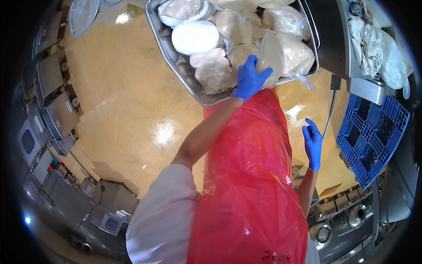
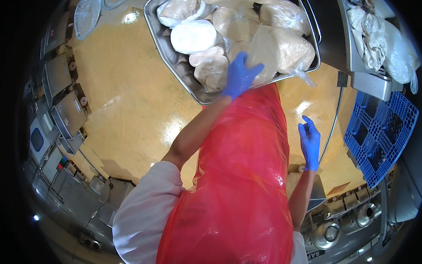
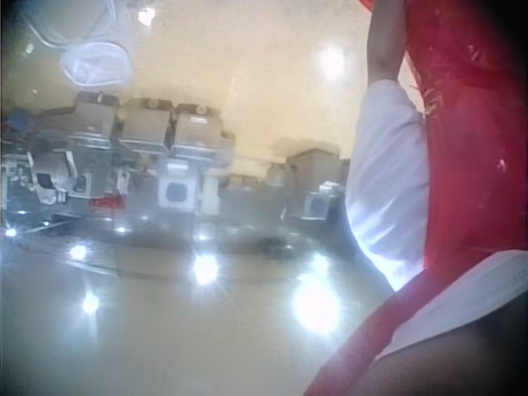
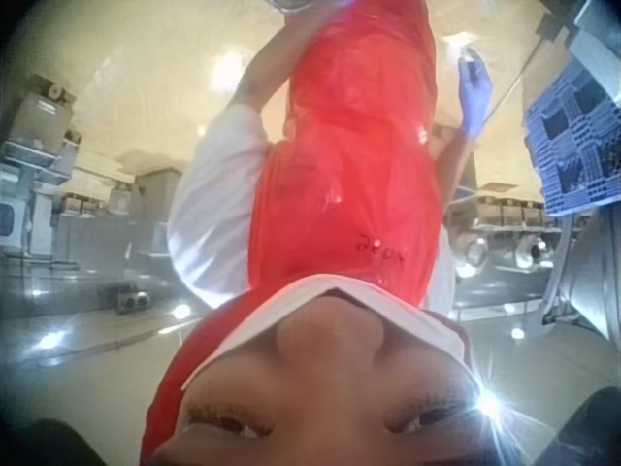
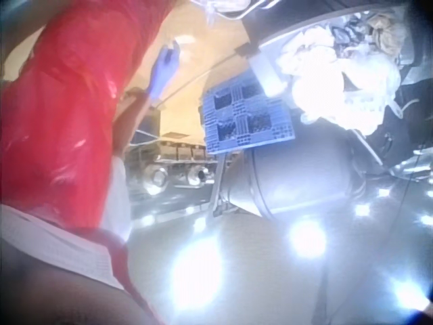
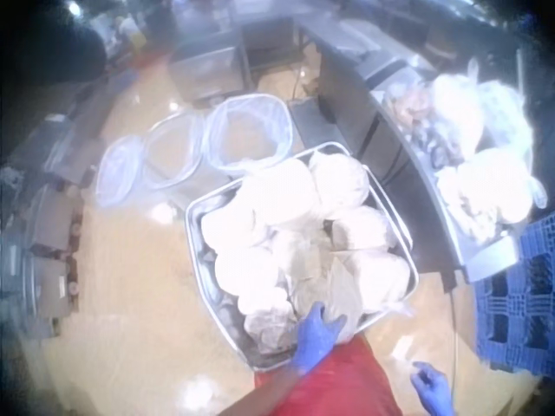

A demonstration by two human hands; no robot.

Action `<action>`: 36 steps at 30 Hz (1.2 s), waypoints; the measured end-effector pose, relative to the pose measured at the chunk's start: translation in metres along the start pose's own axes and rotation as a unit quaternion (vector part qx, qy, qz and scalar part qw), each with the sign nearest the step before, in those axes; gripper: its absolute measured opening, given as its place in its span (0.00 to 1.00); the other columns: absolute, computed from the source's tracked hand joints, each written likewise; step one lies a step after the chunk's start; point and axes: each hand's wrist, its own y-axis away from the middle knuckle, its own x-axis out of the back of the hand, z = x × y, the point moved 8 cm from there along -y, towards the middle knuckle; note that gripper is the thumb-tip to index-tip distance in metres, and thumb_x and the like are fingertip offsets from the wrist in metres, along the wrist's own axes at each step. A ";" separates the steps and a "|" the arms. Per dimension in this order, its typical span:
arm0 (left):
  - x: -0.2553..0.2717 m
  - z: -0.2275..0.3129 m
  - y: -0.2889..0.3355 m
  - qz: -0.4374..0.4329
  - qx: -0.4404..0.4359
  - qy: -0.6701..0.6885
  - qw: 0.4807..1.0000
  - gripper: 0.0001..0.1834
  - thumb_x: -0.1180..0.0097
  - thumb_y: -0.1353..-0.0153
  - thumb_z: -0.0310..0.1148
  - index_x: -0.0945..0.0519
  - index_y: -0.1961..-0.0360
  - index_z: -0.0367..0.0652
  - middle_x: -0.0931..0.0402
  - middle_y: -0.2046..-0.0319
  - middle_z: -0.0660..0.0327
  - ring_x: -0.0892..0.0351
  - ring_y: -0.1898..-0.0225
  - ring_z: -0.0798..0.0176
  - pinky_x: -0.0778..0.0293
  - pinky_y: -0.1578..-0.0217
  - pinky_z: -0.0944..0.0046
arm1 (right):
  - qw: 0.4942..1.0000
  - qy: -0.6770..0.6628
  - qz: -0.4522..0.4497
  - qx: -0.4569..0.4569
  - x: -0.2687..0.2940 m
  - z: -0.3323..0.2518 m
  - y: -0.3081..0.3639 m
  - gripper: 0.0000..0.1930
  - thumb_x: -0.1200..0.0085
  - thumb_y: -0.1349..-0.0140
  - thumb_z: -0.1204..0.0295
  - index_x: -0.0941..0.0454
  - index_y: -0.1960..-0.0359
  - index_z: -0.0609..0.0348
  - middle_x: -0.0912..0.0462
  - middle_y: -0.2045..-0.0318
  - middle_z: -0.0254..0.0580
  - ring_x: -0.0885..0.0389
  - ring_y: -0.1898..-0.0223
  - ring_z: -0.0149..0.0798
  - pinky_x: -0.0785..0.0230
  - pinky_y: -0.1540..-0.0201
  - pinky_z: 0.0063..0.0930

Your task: The person transfers plastic-wrapped food packages from a metal tray onto a scale, then moves them into a blue crate. The person repeats this process, handling each package individually and arranging them in the crate.

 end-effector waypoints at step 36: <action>-0.020 -0.182 -0.087 -0.138 0.146 -0.073 0.977 0.48 0.38 0.47 0.51 0.46 0.34 0.35 0.33 0.43 0.46 0.29 0.45 0.49 0.32 0.45 0.54 | 0.996 -0.074 0.039 -0.010 0.033 0.044 -0.016 0.16 0.46 0.37 0.72 0.26 0.49 0.63 0.32 0.77 0.29 0.37 0.74 0.24 0.38 0.69 0.19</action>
